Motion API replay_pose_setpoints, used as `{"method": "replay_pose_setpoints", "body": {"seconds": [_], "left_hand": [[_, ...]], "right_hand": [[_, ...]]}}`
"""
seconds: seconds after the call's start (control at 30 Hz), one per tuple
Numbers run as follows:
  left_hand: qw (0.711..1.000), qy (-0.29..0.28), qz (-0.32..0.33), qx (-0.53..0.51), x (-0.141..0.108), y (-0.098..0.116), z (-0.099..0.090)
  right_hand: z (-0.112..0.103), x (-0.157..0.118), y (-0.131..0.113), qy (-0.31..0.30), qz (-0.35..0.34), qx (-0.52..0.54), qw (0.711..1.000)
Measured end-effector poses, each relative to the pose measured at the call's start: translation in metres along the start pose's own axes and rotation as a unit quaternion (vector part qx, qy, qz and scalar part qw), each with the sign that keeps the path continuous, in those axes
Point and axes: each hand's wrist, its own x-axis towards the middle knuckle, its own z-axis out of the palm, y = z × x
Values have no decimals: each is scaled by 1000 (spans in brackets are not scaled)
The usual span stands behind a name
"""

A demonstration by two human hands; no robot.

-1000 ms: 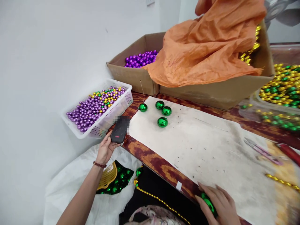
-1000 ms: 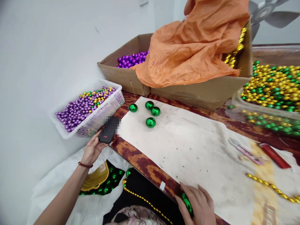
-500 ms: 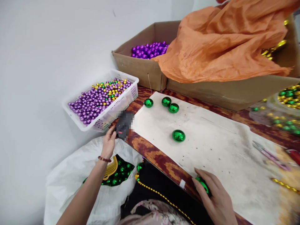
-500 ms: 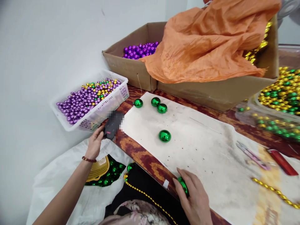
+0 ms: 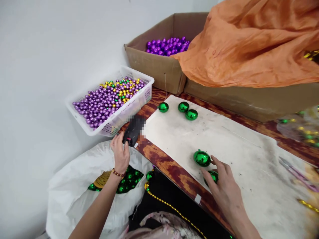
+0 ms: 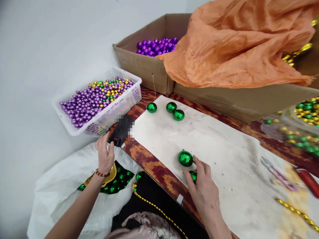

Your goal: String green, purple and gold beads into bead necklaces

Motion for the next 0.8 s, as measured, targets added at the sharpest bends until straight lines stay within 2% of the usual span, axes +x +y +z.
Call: {"method": "replay_pose_setpoints", "body": {"seconds": [0.07, 0.13, 0.5, 0.63, 0.73, 0.8], "left_hand": [[999, -20, 43, 19, -5, 4, 2], [997, -41, 57, 29, -9, 7, 4], [995, -87, 16, 41, -4, 11, 7], [998, -59, 5, 10, 6, 18, -4], [998, -28, -6, -60, 10, 27, -11], [994, -30, -9, -103, 9, 34, -11]], "right_hand": [[1, 0, 1, -3, 6, -3, 1000], [2, -1, 1, -3, 5, -4, 1000], [2, 1, -1, 7, -12, -28, 1000], [0, 5, -4, -4, -14, -41, 999], [-2, 13, -9, 2, -25, -16, 1000], [-3, 23, -16, 1, -33, 10, 999]]}}
